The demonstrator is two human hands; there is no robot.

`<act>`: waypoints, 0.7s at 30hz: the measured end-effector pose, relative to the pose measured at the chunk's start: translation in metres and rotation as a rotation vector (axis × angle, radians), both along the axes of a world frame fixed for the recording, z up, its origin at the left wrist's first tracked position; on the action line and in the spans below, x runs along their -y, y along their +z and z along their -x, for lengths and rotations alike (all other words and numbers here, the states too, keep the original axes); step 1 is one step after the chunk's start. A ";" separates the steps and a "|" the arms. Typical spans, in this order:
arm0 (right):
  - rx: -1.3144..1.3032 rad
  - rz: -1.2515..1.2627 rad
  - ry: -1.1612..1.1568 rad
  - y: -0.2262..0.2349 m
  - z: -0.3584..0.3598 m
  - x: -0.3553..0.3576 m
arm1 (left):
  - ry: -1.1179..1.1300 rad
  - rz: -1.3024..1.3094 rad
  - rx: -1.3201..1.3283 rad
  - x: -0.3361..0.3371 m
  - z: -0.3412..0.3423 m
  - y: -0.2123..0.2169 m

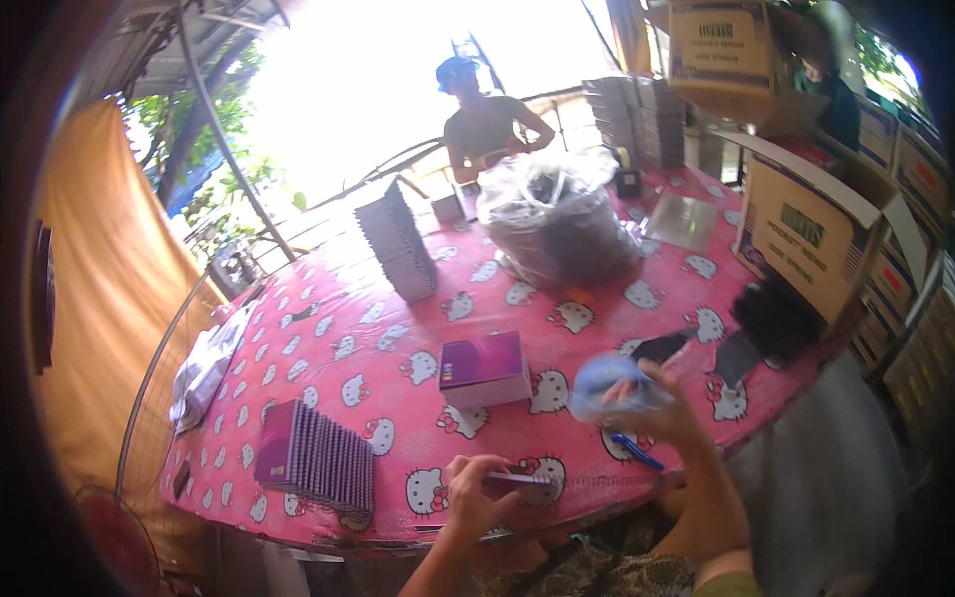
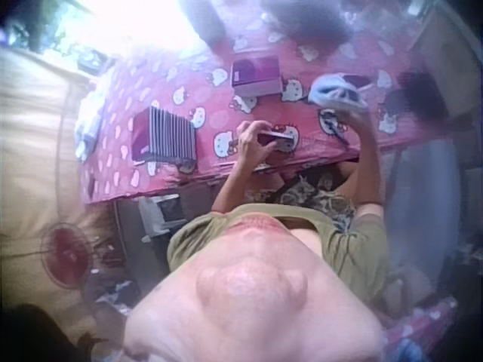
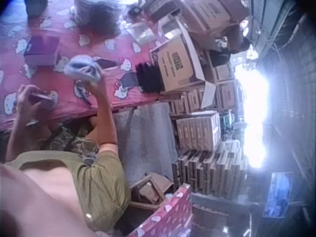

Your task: The person assembles notebooks by threading spiral coils through punched paper and covers, then uses pliers to trim and crimp the ends of the coils.

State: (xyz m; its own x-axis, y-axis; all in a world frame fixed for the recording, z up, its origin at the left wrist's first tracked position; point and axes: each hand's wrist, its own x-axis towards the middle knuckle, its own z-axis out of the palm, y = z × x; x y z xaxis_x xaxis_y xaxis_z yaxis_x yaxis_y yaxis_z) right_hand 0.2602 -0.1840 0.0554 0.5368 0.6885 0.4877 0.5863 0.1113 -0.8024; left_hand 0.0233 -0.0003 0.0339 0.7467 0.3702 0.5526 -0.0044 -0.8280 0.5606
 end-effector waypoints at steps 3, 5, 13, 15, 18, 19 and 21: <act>-0.014 0.172 0.231 -0.013 0.030 -0.006 | -0.048 -0.036 -0.004 -0.003 -0.006 -0.006; -0.264 0.227 0.201 -0.011 0.053 -0.015 | -0.050 -0.025 -0.029 -0.006 0.001 -0.008; -0.244 0.163 0.243 -0.008 0.053 -0.028 | -0.079 0.178 -0.046 -0.005 0.002 -0.003; -0.374 0.073 0.368 -0.009 0.053 -0.029 | -0.081 0.136 0.072 -0.011 0.001 0.000; -0.363 0.169 0.286 -0.013 0.058 -0.038 | -0.070 0.144 0.131 -0.024 0.009 -0.009; -0.304 0.239 0.196 -0.008 0.057 -0.040 | -0.080 0.160 0.151 -0.026 0.008 -0.011; -0.232 0.197 0.235 -0.004 0.059 -0.046 | -0.135 0.546 0.214 -0.024 0.008 -0.022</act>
